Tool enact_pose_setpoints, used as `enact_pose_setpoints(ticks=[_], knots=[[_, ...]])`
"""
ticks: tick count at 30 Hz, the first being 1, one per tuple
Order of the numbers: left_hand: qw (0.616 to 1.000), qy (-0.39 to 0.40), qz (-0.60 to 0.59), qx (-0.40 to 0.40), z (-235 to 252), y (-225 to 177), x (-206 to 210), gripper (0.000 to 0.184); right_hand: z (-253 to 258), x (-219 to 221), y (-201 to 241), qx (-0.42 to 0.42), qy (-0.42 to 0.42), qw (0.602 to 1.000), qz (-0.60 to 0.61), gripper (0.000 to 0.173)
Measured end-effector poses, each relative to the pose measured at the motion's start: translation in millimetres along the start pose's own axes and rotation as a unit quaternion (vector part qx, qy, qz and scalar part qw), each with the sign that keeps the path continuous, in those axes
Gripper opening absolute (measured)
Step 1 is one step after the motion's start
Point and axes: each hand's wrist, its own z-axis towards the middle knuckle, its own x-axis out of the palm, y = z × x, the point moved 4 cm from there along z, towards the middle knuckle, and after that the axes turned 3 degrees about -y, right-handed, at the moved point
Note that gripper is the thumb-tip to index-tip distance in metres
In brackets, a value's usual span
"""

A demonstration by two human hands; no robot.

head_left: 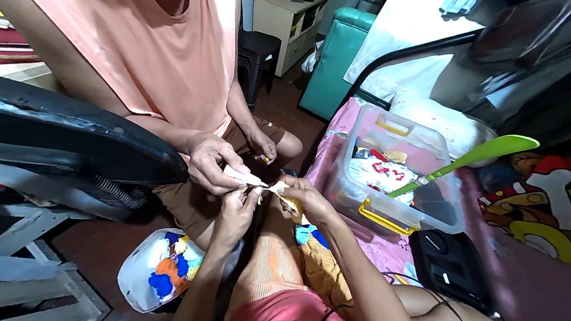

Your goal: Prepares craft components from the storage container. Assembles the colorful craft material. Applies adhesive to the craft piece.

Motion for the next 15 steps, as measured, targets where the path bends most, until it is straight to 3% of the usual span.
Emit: enact_pose_setpoints(ticks=[5,15], knots=[[0.999,-0.004,-0.032,-0.011,-0.5,0.9,3.6,0.012,1.1,2.8,-6.4,0.050,0.006,0.992,0.112,0.023],[0.998,-0.016,-0.065,-0.003,0.5,-1.1,5.1,0.011,4.0,5.8,-6.2,0.055,0.009,0.988,0.146,0.027]])
